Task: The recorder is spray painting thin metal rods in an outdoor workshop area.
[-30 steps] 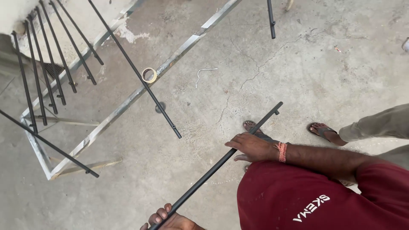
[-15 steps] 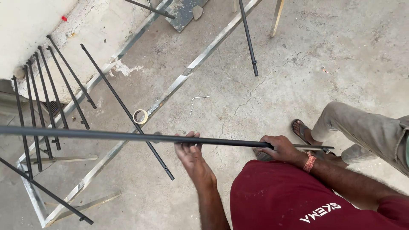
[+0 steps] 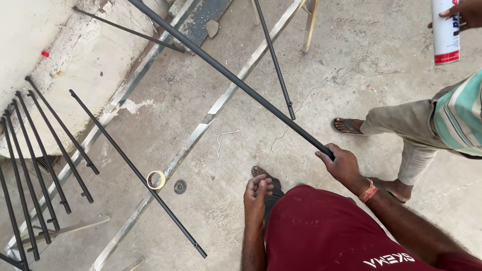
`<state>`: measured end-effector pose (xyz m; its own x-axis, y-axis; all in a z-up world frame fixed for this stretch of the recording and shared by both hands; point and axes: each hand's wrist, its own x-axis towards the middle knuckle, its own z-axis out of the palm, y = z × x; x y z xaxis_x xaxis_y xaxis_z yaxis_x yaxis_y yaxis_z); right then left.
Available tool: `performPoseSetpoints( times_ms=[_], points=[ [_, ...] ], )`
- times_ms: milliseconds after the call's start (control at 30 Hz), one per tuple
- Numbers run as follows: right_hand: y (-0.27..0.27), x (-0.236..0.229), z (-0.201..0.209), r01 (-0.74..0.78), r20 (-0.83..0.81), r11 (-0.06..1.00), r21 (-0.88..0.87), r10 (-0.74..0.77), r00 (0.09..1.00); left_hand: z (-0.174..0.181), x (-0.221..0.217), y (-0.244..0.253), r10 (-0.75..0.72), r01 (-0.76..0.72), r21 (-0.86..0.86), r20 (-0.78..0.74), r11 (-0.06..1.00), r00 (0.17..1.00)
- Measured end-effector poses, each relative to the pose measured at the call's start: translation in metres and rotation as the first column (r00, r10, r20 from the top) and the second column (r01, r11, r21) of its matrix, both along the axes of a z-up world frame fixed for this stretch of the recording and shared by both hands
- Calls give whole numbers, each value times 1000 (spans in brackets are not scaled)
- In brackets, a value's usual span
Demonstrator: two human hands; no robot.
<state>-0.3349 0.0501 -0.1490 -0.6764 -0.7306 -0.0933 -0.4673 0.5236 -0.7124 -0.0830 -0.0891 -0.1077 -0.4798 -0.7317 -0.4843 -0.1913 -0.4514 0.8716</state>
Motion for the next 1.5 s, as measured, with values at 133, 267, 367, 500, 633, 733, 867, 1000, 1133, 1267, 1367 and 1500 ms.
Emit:
performPoseSetpoints(
  times_ms=[133, 267, 367, 500, 633, 733, 867, 1000, 1133, 1267, 1367, 1500],
  points=[
    [-63, -19, -17, 75, 45, 988, 137, -82, 996, -18, -20, -65, -15, 12, 60, 60, 998, 998],
    [-140, -18, -26, 81, 56, 958, 276, -100, 993, -28, -21, -139, -92, 85, 76, 85, 993, 992],
    [-207, -24, -56, 99, 92, 964, 245, -125, 988, -20, -25, -210, -80, 78, 35, 65, 996, 995],
    [-287, -25, -70, 65, 43, 964, 258, -79, 996, -10, 1, -296, 8, -9, 17, 72, 1000, 997],
    [-335, -18, -86, 109, 113, 943, 316, -152, 982, -14, 28, -356, 95, -93, -28, 83, 995, 992],
    [-369, -21, -107, 124, 82, 955, 271, -151, 985, -10, 41, -389, 139, -133, -66, 89, 989, 986],
    [-401, -27, -132, 145, 91, 937, 319, -182, 979, -31, 53, -409, 180, -178, -30, 136, 984, 974],
    [-413, -28, -152, 145, 53, 957, 252, -163, 985, -33, 50, -402, 180, -188, 31, 157, 982, 971],
    [-429, -36, -165, 135, 78, 943, 305, -166, 983, -28, 38, -398, 148, -166, 76, 198, 983, 969],
    [-433, -38, -178, 124, 95, 917, 380, -172, 981, -30, 32, -403, 129, -156, 111, 221, 982, 967],
    [-431, -38, -185, 133, 114, 910, 392, -192, 975, -29, 29, -412, 120, -151, 114, 240, 982, 963],
    [-429, -39, -195, 127, 136, 909, 398, -195, 971, -23, 24, -434, 104, -134, 97, 268, 986, 958]
  ],
)
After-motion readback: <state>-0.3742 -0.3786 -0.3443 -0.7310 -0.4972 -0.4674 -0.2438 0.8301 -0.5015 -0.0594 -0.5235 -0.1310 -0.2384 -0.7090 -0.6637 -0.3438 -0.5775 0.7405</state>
